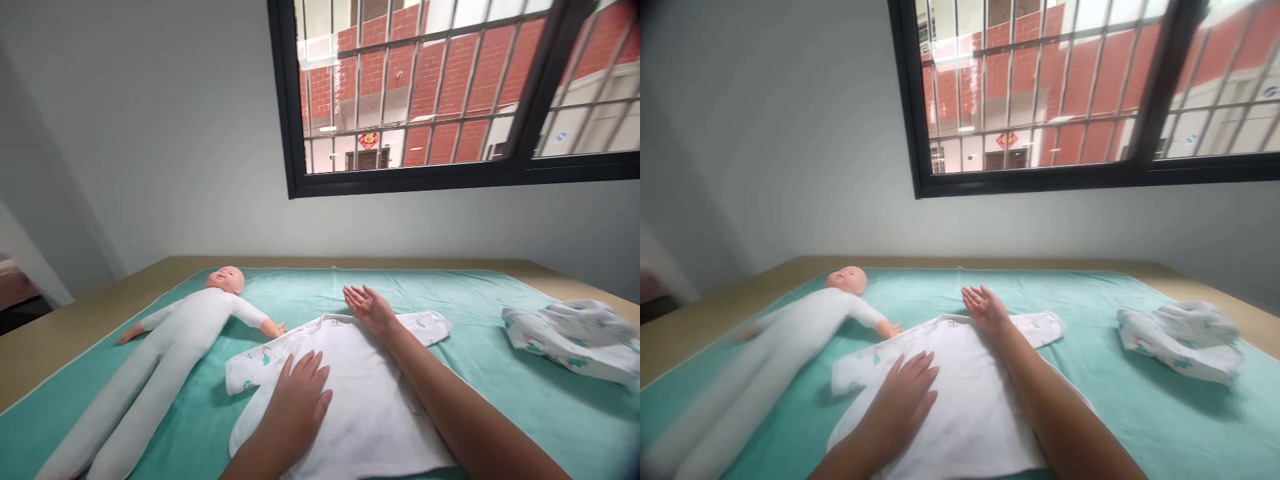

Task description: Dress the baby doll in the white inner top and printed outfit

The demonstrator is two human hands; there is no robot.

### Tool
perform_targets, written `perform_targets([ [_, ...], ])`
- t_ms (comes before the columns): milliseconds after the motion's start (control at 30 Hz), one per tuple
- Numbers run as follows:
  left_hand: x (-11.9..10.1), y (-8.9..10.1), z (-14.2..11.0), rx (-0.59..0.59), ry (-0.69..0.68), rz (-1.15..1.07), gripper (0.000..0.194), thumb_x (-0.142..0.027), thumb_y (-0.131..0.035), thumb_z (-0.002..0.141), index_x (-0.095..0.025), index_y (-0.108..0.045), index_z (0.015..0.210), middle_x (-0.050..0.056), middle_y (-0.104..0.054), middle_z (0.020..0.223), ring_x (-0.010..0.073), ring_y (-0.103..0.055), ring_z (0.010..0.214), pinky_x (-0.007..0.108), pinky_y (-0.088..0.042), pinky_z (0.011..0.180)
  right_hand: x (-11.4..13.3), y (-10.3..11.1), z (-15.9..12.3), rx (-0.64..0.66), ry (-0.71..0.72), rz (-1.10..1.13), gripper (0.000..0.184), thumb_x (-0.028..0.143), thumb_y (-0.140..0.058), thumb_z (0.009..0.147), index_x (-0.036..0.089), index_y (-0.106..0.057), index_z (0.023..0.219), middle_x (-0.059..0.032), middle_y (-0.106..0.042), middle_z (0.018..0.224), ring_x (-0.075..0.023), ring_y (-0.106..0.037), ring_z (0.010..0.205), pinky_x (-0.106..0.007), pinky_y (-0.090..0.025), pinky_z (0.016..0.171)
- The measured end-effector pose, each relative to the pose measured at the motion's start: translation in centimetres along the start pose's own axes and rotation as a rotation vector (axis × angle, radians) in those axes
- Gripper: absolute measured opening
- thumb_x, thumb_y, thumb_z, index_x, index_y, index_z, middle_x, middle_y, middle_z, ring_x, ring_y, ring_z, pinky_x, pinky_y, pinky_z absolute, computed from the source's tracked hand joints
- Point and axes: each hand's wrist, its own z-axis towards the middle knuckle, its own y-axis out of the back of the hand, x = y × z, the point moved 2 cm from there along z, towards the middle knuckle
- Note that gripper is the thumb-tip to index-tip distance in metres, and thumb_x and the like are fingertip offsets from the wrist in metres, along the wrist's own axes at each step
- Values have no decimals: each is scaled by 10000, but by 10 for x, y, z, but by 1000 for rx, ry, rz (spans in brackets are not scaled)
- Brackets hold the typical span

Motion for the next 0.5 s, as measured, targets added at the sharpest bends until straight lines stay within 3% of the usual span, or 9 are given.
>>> perform_targets([
  [100,1,0,-1,-12,9,-70,318,-347,-452,957,-272,-575,1240,55,-530,1444,269,-437,1372,612,-305,1146,-4,-9,-5,45,33,-91,242,269,-536,947,198,-558,1178,-113,-639,1252,-186,-644,1125,-309,-585,902],
  [233,5,-4,-1,-114,40,-144,251,-324,-464,947,-273,-595,1155,38,-600,1358,253,-502,1306,612,-317,1139,-21,-28,-4,148,-21,-330,165,285,-551,940,186,-635,1043,-107,-681,1179,-192,-661,1086,-329,-544,964],
  [367,13,-5,6,-267,127,-191,230,-279,-494,910,-267,-613,1107,37,-661,1235,252,-587,1178,578,-399,1094,-63,-68,18,229,-144,-451,225,362,-565,937,178,-620,1054,-119,-676,1201,-192,-645,1120,-326,-500,1016],
  [500,44,20,-2,-447,262,-99,289,-236,-467,900,-280,-608,1148,37,-652,1273,243,-596,1172,506,-469,1040,-121,-123,54,331,-290,-548,324,467,-526,944,159,-592,1021,-120,-696,1134,-179,-650,1093,-293,-486,1007],
])
